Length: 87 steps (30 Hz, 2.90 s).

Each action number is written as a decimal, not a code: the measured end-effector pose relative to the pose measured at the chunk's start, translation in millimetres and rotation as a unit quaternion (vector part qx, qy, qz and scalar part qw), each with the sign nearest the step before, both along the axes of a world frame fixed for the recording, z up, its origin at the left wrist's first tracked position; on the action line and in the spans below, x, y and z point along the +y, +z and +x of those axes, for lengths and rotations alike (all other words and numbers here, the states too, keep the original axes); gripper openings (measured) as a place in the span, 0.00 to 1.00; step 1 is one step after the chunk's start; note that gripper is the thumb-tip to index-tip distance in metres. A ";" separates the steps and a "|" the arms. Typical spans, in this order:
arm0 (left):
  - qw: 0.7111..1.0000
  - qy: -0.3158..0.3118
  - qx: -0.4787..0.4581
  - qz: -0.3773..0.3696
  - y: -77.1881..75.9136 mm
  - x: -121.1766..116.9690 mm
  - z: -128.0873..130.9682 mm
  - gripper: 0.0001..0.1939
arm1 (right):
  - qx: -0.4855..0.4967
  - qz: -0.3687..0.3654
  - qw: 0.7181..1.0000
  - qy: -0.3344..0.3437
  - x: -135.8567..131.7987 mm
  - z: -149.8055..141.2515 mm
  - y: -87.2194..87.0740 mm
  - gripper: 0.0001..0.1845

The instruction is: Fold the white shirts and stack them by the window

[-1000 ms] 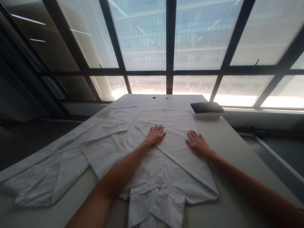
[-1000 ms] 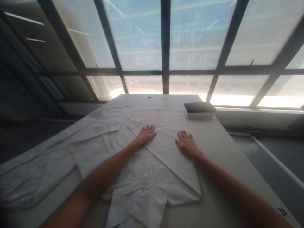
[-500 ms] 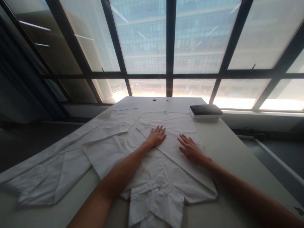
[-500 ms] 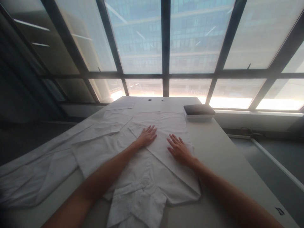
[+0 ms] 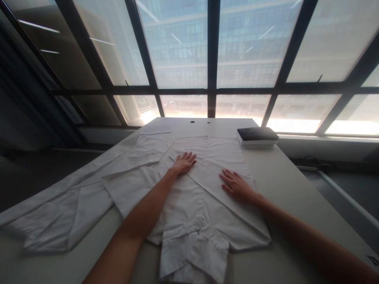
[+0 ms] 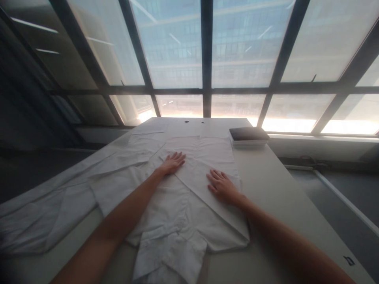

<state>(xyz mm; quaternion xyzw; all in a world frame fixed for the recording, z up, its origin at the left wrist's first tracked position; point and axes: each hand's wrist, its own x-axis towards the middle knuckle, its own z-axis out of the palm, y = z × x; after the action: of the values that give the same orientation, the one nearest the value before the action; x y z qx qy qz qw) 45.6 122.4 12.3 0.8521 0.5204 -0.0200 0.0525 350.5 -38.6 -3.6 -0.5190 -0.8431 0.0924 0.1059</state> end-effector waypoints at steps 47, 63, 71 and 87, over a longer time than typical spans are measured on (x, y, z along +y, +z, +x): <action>0.995 0.039 -0.051 0.078 -13.3 1.3 10.3 0.35 | 0.006 -0.004 1.000 -0.001 -0.8 -1.3 2.7 0.34; 0.997 0.039 -0.031 0.050 -13.4 2.5 12.8 0.35 | -0.047 0.002 0.963 -0.266 34.6 63.7 -13.6 0.36; 0.997 0.035 -0.032 0.056 -13.0 1.8 12.5 0.35 | 0.040 0.118 0.989 -0.074 15.1 35.0 1.9 0.31; 0.997 0.042 -0.044 0.048 -16.5 4.6 13.8 0.35 | 0.025 -0.074 0.986 0.147 -103.2 33.2 29.0 0.33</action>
<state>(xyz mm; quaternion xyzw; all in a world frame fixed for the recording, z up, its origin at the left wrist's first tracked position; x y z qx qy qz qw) 59.4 127.1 -4.1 0.8311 0.5532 0.0445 0.0347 383.7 -141.9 25.4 -0.3930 -0.8984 0.1815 0.0736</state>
